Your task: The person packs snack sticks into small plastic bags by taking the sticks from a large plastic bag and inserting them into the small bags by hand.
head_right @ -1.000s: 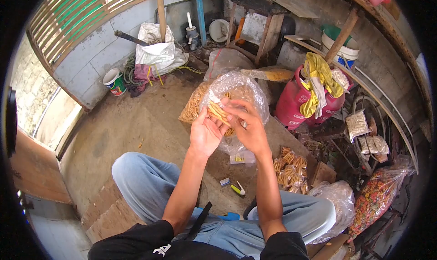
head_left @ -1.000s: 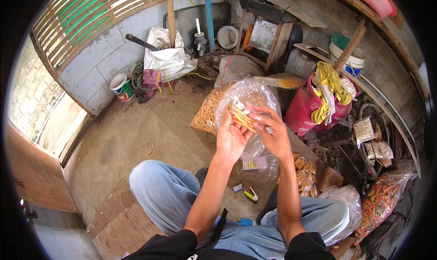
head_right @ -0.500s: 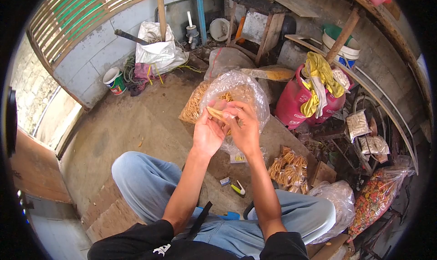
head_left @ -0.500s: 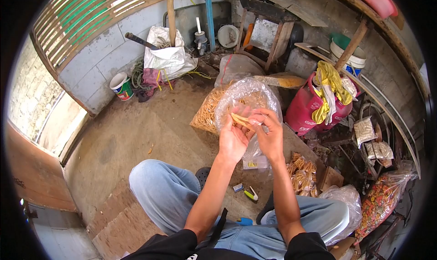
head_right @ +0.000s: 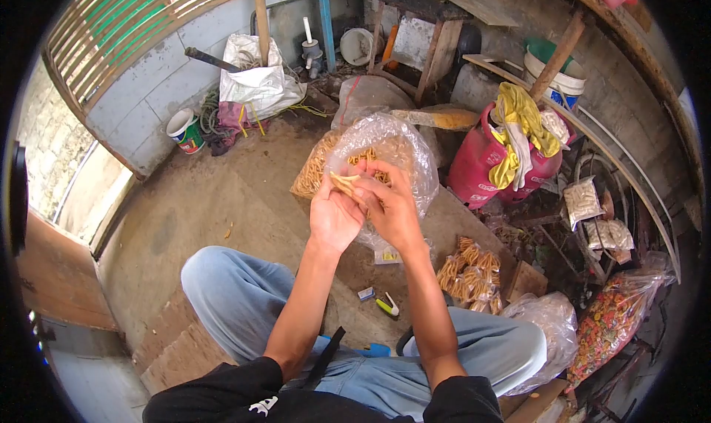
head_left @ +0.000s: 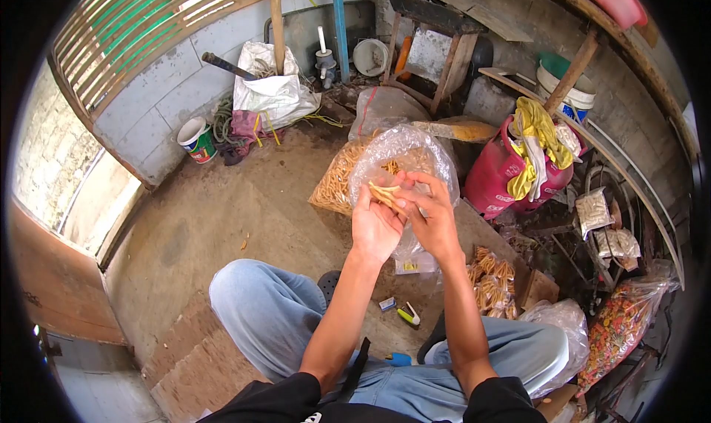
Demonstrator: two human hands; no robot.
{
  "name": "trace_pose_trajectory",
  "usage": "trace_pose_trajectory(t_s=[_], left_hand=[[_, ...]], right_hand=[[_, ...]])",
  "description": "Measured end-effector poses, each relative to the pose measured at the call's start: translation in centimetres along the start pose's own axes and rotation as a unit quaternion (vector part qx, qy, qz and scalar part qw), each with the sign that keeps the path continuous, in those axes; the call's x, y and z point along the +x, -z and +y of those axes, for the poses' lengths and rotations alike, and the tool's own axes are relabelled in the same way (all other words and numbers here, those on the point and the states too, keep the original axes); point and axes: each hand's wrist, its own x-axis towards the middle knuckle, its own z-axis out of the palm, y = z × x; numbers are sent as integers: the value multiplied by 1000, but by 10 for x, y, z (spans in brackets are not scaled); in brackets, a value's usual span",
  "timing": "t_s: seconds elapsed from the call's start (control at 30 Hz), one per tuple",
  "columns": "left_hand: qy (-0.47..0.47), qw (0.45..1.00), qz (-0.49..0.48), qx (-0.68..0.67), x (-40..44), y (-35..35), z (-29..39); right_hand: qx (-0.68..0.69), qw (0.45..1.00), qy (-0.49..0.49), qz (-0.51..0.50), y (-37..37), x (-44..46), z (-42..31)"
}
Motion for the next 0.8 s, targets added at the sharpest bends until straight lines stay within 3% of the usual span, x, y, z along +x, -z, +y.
trace_pose_trajectory(t_s=[0.3,0.63,0.7,0.8], left_hand=[[-3,998,67,0,1,-3,2],[11,999,31,-21,4,17,7],[6,996,89,1,6,18,9],[33,995,65,-67,8,25,23]], right_hand=[[-27,999,4,-47,6,-2,10],[-47,993,-19,-110,4,-5,7],[-14,993,-29,-118,4,-5,5],[65,994,-9,-87,7,-5,14]])
